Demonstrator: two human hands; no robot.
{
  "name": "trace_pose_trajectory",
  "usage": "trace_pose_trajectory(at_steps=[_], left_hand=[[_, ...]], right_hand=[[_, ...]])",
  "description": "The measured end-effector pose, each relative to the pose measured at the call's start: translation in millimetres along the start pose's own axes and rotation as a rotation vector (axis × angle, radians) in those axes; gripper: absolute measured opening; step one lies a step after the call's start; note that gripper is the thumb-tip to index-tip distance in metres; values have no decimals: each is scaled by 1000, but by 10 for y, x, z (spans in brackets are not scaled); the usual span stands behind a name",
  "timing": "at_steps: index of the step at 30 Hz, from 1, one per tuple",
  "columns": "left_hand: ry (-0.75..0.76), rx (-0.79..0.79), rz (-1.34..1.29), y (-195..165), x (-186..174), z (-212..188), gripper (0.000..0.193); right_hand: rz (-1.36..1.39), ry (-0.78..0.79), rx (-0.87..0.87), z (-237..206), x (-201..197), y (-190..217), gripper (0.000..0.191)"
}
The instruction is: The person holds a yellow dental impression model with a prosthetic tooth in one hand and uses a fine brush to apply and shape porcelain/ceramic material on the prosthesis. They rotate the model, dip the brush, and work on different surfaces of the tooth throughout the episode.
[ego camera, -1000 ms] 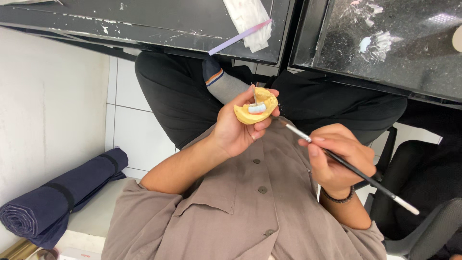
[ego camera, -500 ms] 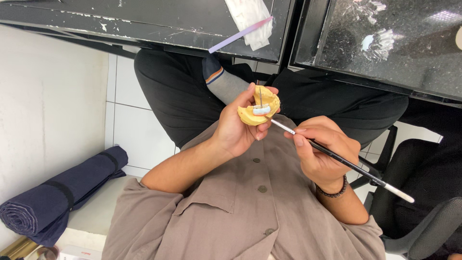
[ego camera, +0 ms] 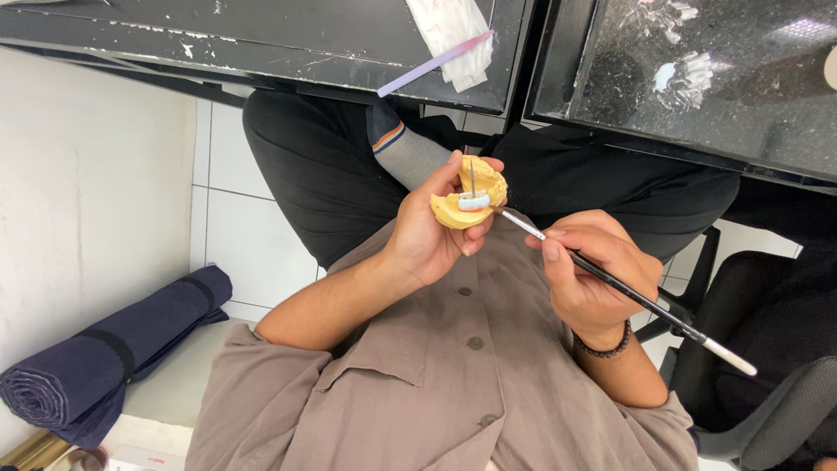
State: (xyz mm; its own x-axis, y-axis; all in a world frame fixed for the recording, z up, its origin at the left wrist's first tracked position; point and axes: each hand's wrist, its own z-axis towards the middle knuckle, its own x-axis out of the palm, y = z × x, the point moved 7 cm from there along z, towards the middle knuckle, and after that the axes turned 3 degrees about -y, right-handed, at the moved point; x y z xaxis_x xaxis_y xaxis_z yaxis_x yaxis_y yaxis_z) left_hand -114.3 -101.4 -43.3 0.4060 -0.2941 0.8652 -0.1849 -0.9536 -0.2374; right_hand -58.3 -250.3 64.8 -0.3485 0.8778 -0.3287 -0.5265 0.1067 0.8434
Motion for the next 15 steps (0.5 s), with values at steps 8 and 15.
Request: trace_pose_trajectory(at_steps=[8,15], left_hand=[[-6,-1,4,8,9,-3,50],[-22,53,27,-16,3,-8,50]], right_hand=[[0,25,-43,-29,22,38,8],[65,-93,-6,-34,-98,-23,9]])
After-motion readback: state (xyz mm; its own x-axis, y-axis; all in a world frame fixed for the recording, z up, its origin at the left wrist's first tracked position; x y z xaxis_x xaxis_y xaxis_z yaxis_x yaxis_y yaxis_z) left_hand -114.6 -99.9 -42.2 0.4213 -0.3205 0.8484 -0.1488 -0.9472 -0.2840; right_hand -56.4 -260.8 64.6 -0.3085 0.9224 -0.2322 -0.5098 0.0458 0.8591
